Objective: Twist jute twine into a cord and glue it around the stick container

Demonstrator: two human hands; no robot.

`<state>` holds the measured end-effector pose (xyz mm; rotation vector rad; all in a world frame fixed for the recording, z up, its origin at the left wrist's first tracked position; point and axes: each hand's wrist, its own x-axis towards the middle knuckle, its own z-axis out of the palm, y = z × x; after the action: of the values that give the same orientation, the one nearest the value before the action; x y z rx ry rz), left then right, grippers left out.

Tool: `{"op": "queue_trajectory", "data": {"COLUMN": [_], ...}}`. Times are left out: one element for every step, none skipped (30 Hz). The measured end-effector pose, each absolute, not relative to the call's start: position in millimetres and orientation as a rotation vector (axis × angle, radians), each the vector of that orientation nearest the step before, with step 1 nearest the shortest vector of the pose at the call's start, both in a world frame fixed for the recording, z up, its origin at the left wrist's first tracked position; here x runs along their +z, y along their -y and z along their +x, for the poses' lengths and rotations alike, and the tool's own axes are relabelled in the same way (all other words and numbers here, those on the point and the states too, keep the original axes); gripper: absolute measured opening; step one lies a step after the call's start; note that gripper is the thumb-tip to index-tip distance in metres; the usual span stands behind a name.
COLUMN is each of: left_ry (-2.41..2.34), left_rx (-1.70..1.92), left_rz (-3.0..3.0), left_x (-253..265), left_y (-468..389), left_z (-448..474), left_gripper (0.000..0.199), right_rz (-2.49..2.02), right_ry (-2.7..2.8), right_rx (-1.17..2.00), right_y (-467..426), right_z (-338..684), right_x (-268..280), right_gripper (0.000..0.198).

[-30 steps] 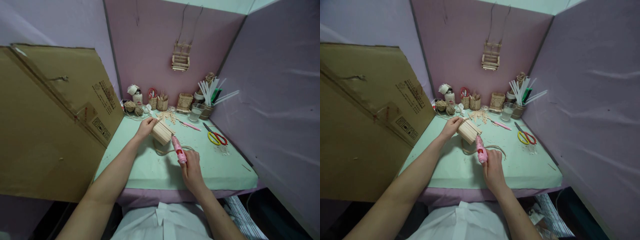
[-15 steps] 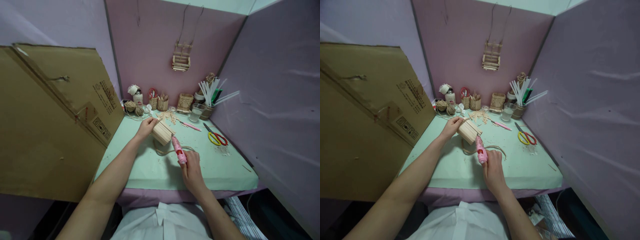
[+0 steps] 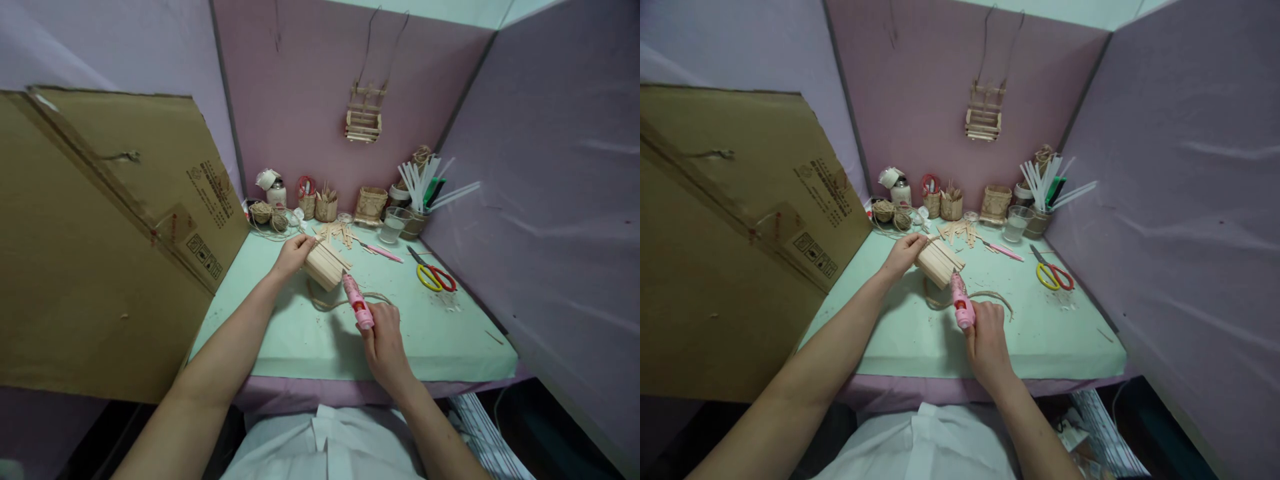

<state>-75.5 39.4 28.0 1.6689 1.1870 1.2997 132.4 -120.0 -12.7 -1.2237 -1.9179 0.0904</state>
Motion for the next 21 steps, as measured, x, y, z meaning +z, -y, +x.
{"op": "queue_trajectory", "data": {"left_ry": [-1.182, -1.178, -1.173, -1.171, -1.169, -1.169, -1.166, -1.162, -1.158, -1.156, -1.156, -1.158, -1.161, -1.166, -1.170, -1.172, -1.171, -1.170, -1.169, -1.167, -1.165], "left_rx": [1.303, 1.304, 1.305, 1.309, 1.313, 1.316, 1.318, 1.320, 1.321, 1.321, 1.319, 1.317, 1.314, 1.311, 1.311, 1.312, 1.315, 1.318, 1.319, 1.318, 1.316], "left_rz": [1.671, 1.673, 1.675, 1.676, 1.678, 1.679, 1.681, 1.682, 1.681, 1.679, 1.676, 1.674, 1.673, 1.672, 1.671, 1.670, 1.670, 1.670, 1.671, 1.673, 1.675], "left_x": [27.6, 27.3, 27.3, 27.4, 27.6, 27.9, 28.2, 28.5, 28.7, 28.8, 28.8, 28.8, 28.8, 28.8, 28.9, 28.9, 29.0, 29.1, 29.1, 29.2, 29.3], "left_y": [-39.7, -39.9, -39.8, -39.6, -39.3, -39.0, -38.6, -38.3, -38.2, -38.1, -38.1, -38.1, -38.1, -38.0, -37.9, -37.7, -37.6, -37.4, -37.4, -37.3, -37.2], "left_z": [-75.6, -75.7, -75.7, -75.7, -75.7, -75.8, -75.8, -75.8, -75.8, -75.9, -76.0, -76.0, -76.0, -76.0, -76.0, -75.8, -75.7, -75.6, -75.5, -75.4, -75.3], "left_gripper": [0.035, 0.035, 0.035, 0.034, 0.034, 0.034, 0.033, 0.033, 0.033, 0.033, 0.033, 0.033, 0.033, 0.033, 0.033, 0.033, 0.033, 0.033, 0.033, 0.032, 0.032], "right_rz": [-1.224, -1.226, -1.226, -1.224, -1.221, -1.217, -1.213, -1.209, -1.207, -1.206, -1.205, -1.207, -1.212, -1.216, -1.219, -1.220, -1.221, -1.221, -1.221, -1.224, -1.225], "right_ry": [1.916, 1.915, 1.917, 1.920, 1.924, 1.926, 1.930, 1.933, 1.934, 1.935, 1.936, 1.936, 1.936, 1.936, 1.936, 1.936, 1.937, 1.936, 1.938, 1.940, 1.942], "right_rx": [0.092, 0.095, 0.099, 0.101, 0.103, 0.103, 0.102, 0.101, 0.100, 0.099, 0.098, 0.099, 0.102, 0.105, 0.108, 0.108, 0.108, 0.106, 0.105, 0.105, 0.106], "right_y": [120.3, 120.5, 120.6, 120.7, 120.8, 120.9, 120.9, 121.0, 121.2, 121.3, 121.6, 121.8, 122.0, 122.2, 122.4, 122.6, 122.7, 122.8, 122.9, 122.9, 123.0], "right_z": [132.5, 132.5, 132.5, 132.5, 132.4, 132.3, 132.2, 132.0, 131.9, 131.7, 131.5, 131.4, 131.3, 131.2, 131.1, 131.2, 131.2, 131.2, 131.3, 131.3, 131.2], "right_x": [-12.7, -12.8, -12.9, -13.0, -13.1, -13.2, -13.2, -13.2, -13.2, -13.1, -13.1, -13.1, -13.1, -13.2, -13.3, -13.5, -13.7, -13.9, -14.1, -14.1, -14.1], "right_gripper": [0.020, 0.020, 0.020, 0.020, 0.020, 0.019, 0.019, 0.019, 0.019, 0.019, 0.020, 0.020, 0.020, 0.020, 0.020, 0.020, 0.020, 0.020, 0.020, 0.021, 0.021]}}
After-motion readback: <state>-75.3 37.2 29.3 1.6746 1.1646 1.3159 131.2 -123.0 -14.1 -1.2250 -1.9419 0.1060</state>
